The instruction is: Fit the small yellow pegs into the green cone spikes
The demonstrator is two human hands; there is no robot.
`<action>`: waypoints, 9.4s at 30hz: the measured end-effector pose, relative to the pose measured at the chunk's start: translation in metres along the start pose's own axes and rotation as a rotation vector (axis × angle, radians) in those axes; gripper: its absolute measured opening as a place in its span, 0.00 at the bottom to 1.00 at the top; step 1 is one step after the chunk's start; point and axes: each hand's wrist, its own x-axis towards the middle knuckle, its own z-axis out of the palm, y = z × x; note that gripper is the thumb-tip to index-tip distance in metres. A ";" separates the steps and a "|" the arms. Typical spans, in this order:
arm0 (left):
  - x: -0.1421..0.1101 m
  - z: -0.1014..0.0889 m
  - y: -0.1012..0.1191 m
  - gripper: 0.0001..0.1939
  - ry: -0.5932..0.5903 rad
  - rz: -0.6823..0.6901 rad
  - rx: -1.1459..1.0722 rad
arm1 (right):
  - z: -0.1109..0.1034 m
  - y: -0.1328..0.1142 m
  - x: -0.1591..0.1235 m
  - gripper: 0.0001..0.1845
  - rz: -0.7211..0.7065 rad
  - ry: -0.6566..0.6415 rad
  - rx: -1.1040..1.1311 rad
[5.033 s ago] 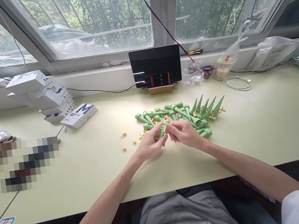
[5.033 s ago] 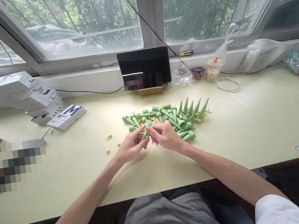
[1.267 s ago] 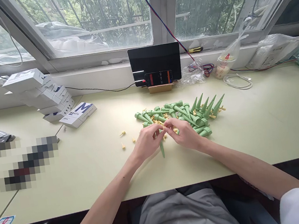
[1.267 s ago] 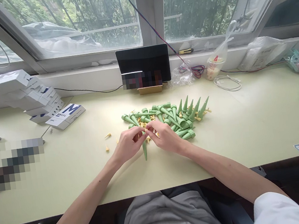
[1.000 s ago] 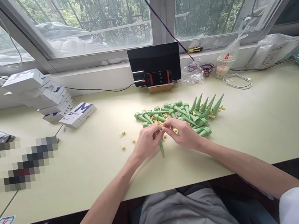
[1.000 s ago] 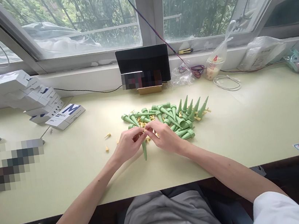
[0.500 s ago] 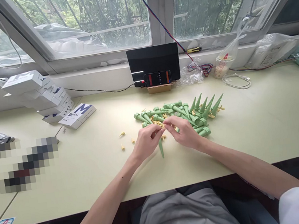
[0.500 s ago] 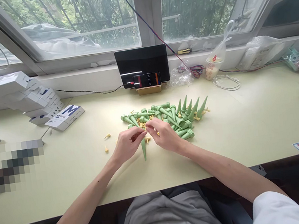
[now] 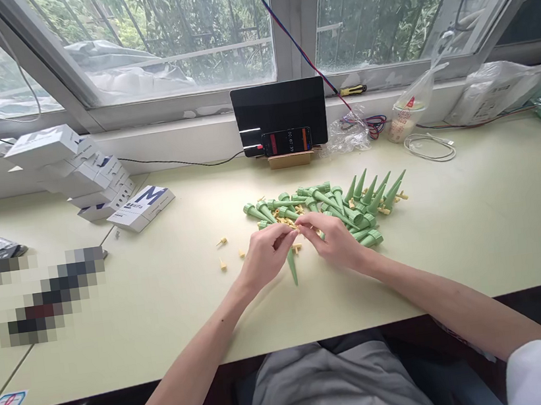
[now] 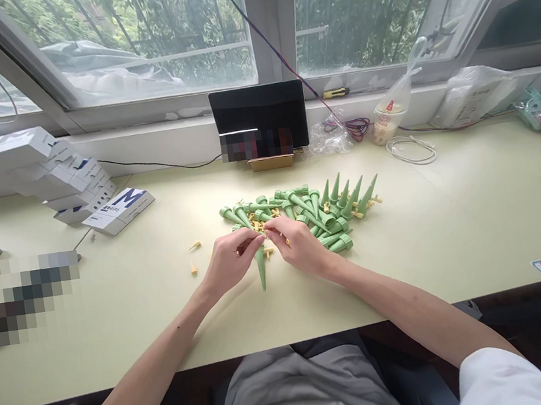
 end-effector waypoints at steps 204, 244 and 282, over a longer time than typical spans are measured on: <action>0.003 0.001 0.007 0.10 0.033 -0.238 -0.198 | 0.000 0.001 0.000 0.09 0.052 -0.062 0.018; 0.003 -0.001 0.007 0.10 0.029 -0.218 -0.156 | -0.001 0.000 0.001 0.10 0.054 -0.089 0.026; 0.002 0.001 0.005 0.10 0.034 -0.192 -0.156 | -0.002 0.000 0.002 0.14 0.079 -0.111 0.011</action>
